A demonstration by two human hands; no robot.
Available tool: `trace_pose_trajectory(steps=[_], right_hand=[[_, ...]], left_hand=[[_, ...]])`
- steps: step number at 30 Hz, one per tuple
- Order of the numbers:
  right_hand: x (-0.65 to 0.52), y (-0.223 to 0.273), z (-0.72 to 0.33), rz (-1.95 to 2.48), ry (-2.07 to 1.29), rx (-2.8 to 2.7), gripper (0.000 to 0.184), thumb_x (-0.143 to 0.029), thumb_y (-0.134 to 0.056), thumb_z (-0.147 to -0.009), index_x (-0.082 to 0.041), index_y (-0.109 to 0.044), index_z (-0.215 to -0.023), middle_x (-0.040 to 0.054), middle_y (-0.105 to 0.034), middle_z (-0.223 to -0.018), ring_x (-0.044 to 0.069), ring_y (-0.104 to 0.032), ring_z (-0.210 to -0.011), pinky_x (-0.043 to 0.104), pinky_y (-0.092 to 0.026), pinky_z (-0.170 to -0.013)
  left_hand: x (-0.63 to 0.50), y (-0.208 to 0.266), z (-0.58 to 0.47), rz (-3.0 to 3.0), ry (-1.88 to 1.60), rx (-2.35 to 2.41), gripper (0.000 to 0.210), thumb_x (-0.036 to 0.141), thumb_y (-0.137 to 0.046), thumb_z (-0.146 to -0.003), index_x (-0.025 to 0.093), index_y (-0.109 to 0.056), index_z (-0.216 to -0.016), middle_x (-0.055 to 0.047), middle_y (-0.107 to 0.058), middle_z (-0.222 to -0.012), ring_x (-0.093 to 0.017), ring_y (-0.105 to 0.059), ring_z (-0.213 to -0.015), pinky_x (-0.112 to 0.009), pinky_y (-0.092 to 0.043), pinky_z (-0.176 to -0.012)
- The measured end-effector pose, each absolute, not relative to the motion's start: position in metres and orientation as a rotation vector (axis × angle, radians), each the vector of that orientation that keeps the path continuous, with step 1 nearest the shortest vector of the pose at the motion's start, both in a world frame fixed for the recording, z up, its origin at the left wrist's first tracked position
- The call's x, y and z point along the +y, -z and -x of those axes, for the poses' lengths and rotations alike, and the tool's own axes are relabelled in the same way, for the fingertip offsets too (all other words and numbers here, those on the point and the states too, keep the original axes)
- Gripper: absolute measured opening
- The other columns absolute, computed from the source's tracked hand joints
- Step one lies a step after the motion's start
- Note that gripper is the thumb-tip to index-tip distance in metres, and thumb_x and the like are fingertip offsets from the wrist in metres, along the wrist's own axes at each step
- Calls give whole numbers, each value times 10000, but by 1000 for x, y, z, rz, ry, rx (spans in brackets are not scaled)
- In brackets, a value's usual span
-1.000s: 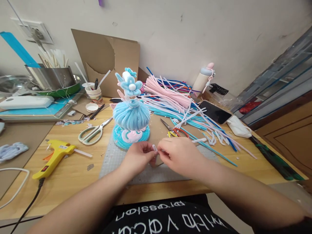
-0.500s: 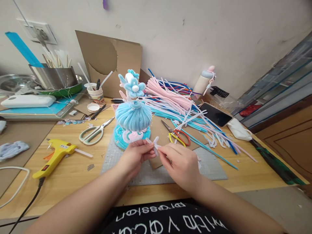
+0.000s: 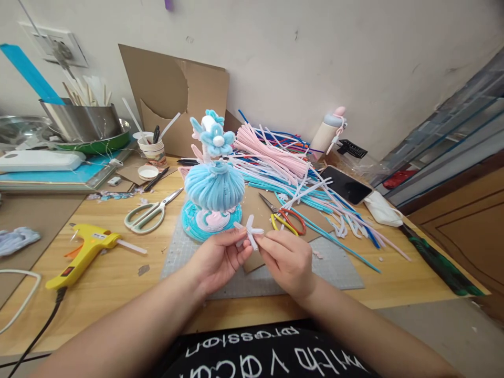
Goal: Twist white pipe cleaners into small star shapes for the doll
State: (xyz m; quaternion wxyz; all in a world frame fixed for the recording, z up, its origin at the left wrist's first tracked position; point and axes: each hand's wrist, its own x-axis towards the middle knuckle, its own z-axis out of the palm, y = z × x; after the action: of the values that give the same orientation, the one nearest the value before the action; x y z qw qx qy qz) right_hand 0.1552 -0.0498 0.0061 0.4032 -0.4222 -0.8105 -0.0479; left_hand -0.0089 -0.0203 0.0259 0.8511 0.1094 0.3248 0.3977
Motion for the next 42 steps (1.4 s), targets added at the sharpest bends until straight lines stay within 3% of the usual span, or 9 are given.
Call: trace_pose_trajectory(steps=[11,16,19,24,34,42], right_hand=[[-46,2,-164,889,-327,-1805,305,-120,-533,-837,-278,-671,-1059,41,-665,-801,157,-598,-674,299,-486,-612],[-45,0,-163,880,-541,-1700,213,-165,-566,-835,-270,-699,-964,28,-645,-732,151,-578,-645,288,-465,-582],[-43,-1,-162,887,-694,-1639,142,-184,-581,-830,-238,-701,-883,24,-641,-723,144,-575,-653,278,-463,-597],[-39,-4,-162,908,-907,-1550,92,-192,-607,-814,-222,-691,-839,0,-637,-710,118,-567,-624,236,-447,-565],[-38,-5,-160,876,-854,-1614,192,-87,-588,-791,-227,-703,-854,2,-654,-734,116,-581,-657,230,-452,-595],[-39,-4,-159,819,-697,-1690,237,-71,-576,-799,-233,-701,-920,-3,-585,-657,113,-515,-589,240,-401,-544]], left_hand=[[-28,-28,9,-458,-730,512,59,117,-670,-722,105,-670,-780,-26,-624,-708,-91,-577,-671,-194,-458,-655],[-25,-28,12,-597,-724,483,46,109,-644,-744,85,-671,-773,-17,-603,-652,-67,-554,-596,-156,-444,-558],[-24,-29,13,-601,-657,484,76,86,-633,-749,70,-676,-809,-35,-631,-653,-72,-592,-591,-137,-476,-543],[-22,-27,14,-551,-645,555,126,32,-654,-718,71,-686,-833,-83,-702,-770,-124,-678,-721,-160,-545,-677],[-21,-24,12,-643,-642,544,108,161,-714,-719,77,-672,-771,-25,-611,-624,-66,-570,-558,-151,-473,-555],[-22,-17,9,-701,-735,513,122,191,-727,-707,96,-670,-757,-4,-562,-643,-64,-496,-590,-170,-403,-579]])
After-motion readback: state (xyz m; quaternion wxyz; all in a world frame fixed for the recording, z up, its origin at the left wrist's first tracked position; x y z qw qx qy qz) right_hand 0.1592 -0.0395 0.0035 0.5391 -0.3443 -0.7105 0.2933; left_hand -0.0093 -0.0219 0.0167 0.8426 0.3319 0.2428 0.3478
